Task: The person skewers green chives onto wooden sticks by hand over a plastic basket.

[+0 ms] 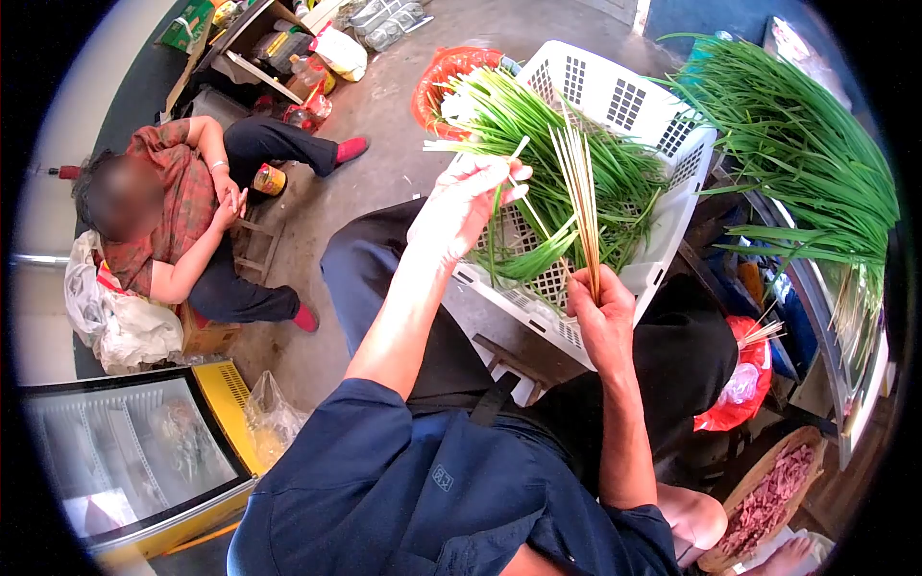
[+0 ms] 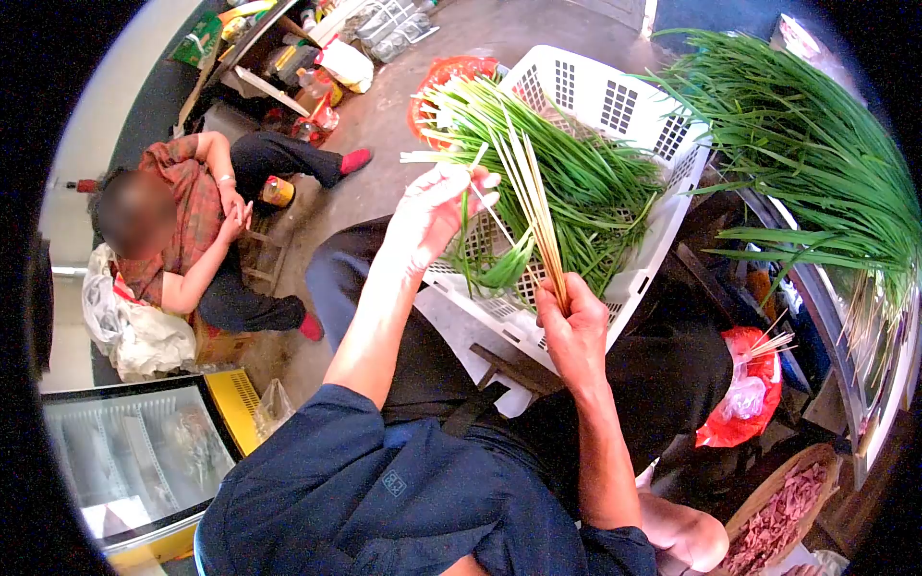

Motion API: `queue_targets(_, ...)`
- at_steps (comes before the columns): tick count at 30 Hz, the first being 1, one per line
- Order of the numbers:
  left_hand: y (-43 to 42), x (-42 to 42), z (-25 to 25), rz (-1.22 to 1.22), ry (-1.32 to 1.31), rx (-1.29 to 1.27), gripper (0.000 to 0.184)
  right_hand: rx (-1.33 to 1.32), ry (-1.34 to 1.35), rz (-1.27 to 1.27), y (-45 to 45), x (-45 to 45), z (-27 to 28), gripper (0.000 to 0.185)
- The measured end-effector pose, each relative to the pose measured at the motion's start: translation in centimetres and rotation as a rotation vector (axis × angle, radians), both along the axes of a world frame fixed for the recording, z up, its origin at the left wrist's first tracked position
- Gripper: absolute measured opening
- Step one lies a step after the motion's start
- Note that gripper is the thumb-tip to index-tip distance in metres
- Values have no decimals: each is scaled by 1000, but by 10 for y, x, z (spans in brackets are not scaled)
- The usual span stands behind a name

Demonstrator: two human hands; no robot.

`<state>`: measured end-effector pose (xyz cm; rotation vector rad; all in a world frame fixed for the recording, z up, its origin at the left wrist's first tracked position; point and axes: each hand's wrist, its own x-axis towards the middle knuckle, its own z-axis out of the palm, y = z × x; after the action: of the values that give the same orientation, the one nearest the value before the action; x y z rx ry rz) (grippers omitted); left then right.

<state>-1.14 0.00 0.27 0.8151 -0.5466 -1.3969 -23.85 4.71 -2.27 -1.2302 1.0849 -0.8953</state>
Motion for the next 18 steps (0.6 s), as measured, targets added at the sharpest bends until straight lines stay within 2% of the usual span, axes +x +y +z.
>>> queue_targets(5, 5, -13, -8, -29, 10, -1, 12, 2, 19, 3, 0, 0, -4, 9)
queue_targets(9, 14, -40, -23, -155, -221, 129, 14, 8, 6, -52, -2, 2, -2, 9)
queue_targets(10, 18, -49, -19, -197, -145, 104, 14, 8, -19, -82, -3, 2, -2, 9)
queue_targets(14, 7, -40, -19, -271, -139, 153, 14, 14, -41, -109, -6, 2, -2, 10)
queue_targets(18, -37, -17, -31, -24, -408, 25, 2, 21, -1, -126, -10, 1, 4, 10)
